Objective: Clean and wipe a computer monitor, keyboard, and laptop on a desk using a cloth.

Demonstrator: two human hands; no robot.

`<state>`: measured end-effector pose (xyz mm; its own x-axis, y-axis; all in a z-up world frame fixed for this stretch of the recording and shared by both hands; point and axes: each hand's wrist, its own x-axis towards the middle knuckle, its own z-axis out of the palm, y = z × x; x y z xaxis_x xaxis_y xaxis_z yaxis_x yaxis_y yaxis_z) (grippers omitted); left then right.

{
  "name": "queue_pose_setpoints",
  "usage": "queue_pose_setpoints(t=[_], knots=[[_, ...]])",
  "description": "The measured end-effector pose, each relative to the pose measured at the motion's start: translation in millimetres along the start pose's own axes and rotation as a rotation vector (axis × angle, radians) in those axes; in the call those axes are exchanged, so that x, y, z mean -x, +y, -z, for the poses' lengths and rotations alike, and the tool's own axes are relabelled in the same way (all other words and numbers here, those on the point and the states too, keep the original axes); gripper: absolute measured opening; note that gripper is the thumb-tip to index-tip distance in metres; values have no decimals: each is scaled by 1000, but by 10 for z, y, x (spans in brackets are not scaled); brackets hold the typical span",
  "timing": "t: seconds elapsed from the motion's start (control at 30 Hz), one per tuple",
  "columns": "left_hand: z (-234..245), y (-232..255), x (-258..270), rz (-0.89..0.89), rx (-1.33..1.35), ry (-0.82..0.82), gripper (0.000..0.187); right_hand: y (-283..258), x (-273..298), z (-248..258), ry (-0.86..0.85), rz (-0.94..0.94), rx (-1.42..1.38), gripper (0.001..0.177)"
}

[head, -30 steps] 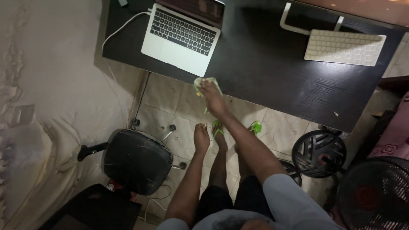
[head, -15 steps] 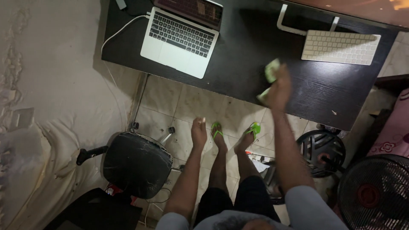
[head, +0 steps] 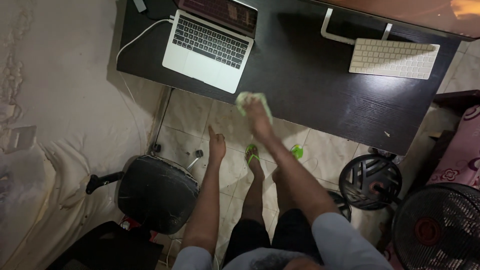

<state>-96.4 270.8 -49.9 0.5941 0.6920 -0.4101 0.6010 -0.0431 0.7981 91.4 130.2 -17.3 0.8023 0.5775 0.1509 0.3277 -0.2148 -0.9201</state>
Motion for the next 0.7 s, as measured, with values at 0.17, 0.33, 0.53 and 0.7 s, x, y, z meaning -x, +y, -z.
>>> queue_pose_setpoints(t=[0.17,0.33,0.53,0.7], knots=[[-35,-667,-49,44,-70,-101,61,114,846,-250,-408,116,-160,40],[-85,-809,224,272,326,-184,44,110,834,1003,-161,-267,-148,44],[-231,-1001,504,478,590,-295,35,-209,-275,2662,385,-250,493,57],[-85,-472,563,518,611,-198,35,1165,-670,2321,344,-96,534,55]])
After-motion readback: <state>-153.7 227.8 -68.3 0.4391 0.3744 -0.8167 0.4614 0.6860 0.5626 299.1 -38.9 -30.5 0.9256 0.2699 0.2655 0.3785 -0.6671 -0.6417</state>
